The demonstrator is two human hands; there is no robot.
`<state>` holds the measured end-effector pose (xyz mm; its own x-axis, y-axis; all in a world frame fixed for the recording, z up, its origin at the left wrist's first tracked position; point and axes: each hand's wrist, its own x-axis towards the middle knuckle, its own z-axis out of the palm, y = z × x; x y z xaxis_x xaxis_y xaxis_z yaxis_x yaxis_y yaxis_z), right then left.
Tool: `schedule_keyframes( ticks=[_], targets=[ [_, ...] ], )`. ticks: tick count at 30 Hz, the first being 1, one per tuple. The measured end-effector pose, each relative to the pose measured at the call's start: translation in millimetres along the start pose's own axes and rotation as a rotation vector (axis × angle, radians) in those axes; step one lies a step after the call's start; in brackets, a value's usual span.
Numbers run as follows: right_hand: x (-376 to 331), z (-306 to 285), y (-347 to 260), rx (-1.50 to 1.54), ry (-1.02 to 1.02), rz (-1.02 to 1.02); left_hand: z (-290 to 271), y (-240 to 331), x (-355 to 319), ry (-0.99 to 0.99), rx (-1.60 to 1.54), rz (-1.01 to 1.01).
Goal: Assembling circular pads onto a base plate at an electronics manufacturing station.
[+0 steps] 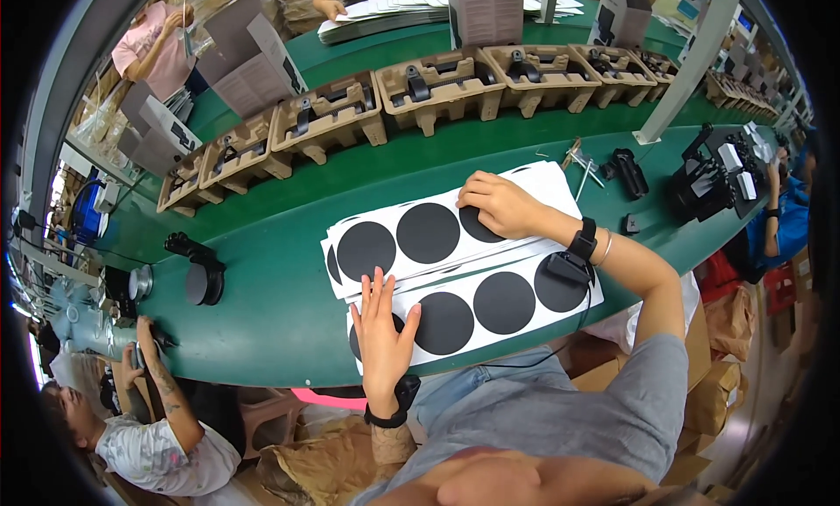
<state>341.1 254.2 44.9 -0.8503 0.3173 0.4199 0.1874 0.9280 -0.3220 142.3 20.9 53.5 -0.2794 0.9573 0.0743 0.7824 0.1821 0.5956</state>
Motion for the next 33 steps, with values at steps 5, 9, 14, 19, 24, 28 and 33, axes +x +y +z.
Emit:
schedule_keyframes(
  ticks=[5,9,14,19,24,28,33],
  targets=[
    [4,1,-5,0.044,0.006,0.021,-3,-2,0,0.004,-0.044,-0.016],
    [3,-5,-8,0.037,0.037,0.004,-1,-1,-3,-0.006,-0.063,-0.037],
    [2,-3,-5,0.139,0.062,0.002,-1,-4,-10,0.004,-0.067,-0.049],
    [-26,6,33,0.667,0.871,0.357,-5,2,-21,0.009,-0.058,-0.024],
    [-59,-7,62,0.958,1.166,0.421,-56,-20,-8,0.003,0.050,-0.065],
    [-57,-19,44,0.931,1.040,0.339,-149,-153,49,0.228,0.442,-0.520],
    [-52,-14,52,0.926,1.001,0.305,-204,-327,91,0.297,0.470,-0.555]
  ],
)
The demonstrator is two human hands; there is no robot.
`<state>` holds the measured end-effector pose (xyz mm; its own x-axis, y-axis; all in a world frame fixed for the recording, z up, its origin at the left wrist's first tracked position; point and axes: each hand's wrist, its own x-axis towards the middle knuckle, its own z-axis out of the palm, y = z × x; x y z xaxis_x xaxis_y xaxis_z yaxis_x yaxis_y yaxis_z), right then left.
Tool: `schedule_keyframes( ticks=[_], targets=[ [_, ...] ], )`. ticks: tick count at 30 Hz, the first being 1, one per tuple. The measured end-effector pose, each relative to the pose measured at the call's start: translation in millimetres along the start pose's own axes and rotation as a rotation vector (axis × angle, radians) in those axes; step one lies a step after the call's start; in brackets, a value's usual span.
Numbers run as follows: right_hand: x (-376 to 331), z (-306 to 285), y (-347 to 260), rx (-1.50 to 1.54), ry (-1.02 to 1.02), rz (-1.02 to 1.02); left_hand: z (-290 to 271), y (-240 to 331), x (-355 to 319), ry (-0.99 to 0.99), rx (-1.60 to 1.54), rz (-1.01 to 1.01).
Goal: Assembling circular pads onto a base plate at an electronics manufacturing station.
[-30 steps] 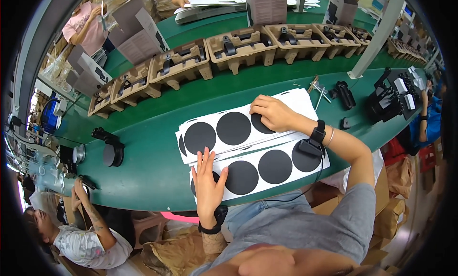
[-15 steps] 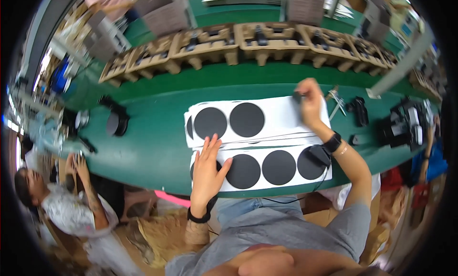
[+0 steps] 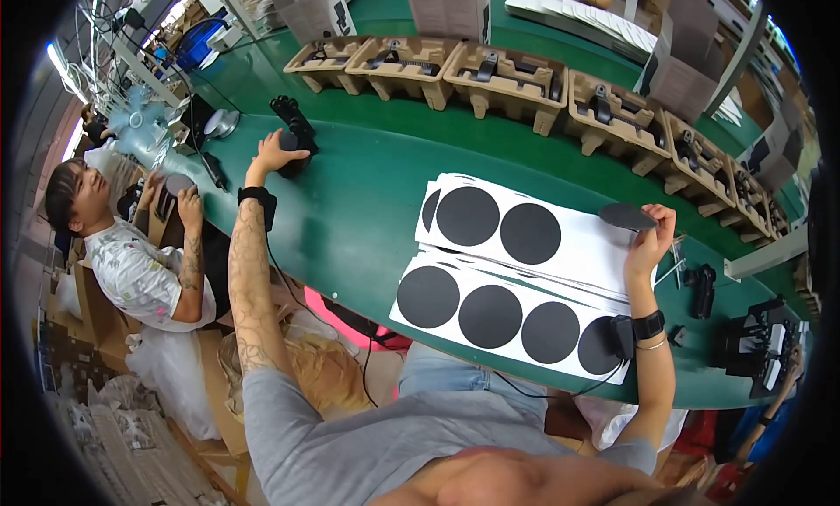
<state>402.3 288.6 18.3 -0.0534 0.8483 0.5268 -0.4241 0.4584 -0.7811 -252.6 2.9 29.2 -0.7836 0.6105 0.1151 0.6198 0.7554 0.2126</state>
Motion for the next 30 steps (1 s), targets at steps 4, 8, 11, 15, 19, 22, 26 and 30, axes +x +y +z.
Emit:
schedule_keyframes(
  ticks=[4,8,11,15,19,22,26,30],
  targets=[
    [-6,-8,-4,-0.088,-0.027,-0.007,10,6,15,-0.092,-0.152,0.057],
    [-9,7,-9,-0.165,-0.072,-0.014,1,5,-7,0.054,-0.167,-0.042],
    [-18,26,-13,-0.173,-0.114,-0.057,-6,-3,-53,0.309,-0.502,-0.115],
    [-38,24,-56,-0.397,-0.127,-0.059,-38,154,-180,-0.217,-1.929,0.009],
    [-74,79,-119,-0.309,-0.361,0.167,-51,230,-281,-0.487,-2.285,-0.031],
    [-105,131,-139,0.084,-0.446,0.578,-40,261,-312,-0.539,-2.338,-0.026],
    [-141,177,-132,0.360,-0.433,0.764,-51,253,-326,-0.671,-2.392,0.057],
    [-147,163,-125,0.394,-0.434,0.776,-38,265,-341,-0.592,-2.268,0.188]
  ],
)
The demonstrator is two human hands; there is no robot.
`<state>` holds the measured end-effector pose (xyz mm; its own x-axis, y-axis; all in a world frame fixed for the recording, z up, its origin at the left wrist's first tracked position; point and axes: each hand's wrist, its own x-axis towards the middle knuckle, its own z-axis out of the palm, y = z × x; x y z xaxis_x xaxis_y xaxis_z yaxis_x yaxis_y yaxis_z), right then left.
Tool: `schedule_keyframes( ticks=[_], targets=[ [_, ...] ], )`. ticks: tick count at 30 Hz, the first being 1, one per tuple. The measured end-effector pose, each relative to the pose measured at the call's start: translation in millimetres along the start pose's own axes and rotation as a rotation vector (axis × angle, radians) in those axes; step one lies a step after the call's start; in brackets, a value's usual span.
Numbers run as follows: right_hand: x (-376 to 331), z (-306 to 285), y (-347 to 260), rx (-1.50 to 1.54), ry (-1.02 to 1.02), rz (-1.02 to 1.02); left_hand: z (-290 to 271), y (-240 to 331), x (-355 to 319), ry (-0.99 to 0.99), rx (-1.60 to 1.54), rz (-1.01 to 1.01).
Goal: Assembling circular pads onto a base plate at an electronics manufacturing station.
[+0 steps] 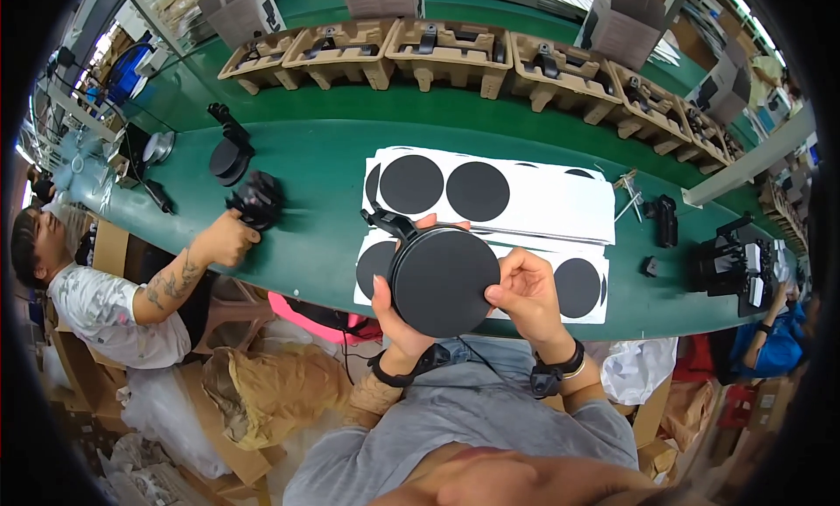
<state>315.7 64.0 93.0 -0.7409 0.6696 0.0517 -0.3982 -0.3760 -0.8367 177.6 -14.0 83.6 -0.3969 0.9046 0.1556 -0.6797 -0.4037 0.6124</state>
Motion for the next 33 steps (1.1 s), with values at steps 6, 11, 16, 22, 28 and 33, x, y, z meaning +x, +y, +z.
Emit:
schedule_keyframes(
  ticks=[6,11,16,22,28,33],
  targets=[
    [-14,-30,-14,-0.022,0.012,0.001,16,-32,1,-0.049,0.083,0.028],
    [-11,-14,-13,-0.052,0.067,0.001,14,-18,1,-0.056,0.018,0.006],
    [-6,-2,-11,-0.099,0.018,-0.009,14,1,0,-0.040,0.083,-0.018],
    [8,10,-21,-0.352,0.141,0.103,6,2,-3,-0.073,0.159,0.071],
    [18,5,-20,-1.257,0.341,-0.298,6,3,8,-0.006,-0.027,0.045],
    [18,21,-14,-1.440,-0.225,-0.977,4,-9,18,0.081,0.075,0.133]
  ],
)
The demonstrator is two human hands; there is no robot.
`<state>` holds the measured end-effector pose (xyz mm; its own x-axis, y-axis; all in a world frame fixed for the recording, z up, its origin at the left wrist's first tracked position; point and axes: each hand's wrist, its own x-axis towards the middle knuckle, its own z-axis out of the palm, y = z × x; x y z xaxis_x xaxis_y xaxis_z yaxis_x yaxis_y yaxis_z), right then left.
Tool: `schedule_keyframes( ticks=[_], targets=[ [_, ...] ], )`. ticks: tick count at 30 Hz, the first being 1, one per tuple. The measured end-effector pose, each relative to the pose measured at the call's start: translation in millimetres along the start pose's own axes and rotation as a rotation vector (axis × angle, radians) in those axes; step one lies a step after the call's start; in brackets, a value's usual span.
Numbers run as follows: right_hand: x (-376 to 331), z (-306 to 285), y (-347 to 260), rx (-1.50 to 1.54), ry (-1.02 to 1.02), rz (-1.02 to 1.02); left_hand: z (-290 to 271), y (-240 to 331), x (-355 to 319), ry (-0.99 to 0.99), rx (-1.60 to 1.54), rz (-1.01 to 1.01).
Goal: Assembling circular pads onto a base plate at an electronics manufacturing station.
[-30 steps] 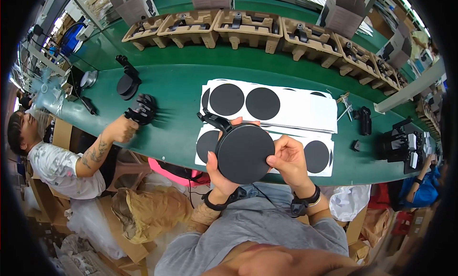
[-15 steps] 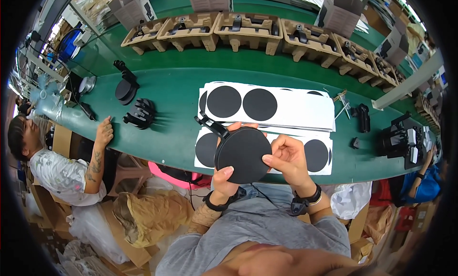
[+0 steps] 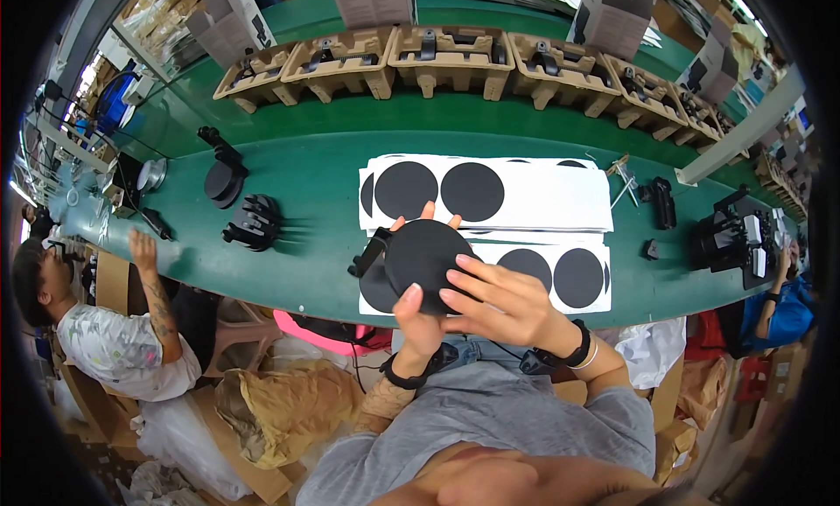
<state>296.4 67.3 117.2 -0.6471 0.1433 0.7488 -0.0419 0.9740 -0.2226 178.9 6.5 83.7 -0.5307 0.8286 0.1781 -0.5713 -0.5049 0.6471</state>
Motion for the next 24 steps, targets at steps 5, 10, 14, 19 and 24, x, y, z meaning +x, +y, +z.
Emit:
schedule_keyframes(
  ticks=[5,10,14,19,24],
  targets=[
    [3,6,9,-0.042,-0.009,0.167,-22,-21,0,-0.032,0.094,-0.014],
    [63,18,90,0.411,0.045,0.727,-47,-33,5,-0.245,-0.310,-0.282],
    [177,57,183,0.019,0.218,0.501,-60,-47,0,-0.031,-0.383,-0.462],
    [251,99,288,-0.462,-0.016,0.808,-64,-53,-4,-0.045,-0.440,-0.538],
    [251,143,303,-0.609,-0.316,0.726,-76,-45,-2,-0.090,-0.426,-0.558]
  ],
)
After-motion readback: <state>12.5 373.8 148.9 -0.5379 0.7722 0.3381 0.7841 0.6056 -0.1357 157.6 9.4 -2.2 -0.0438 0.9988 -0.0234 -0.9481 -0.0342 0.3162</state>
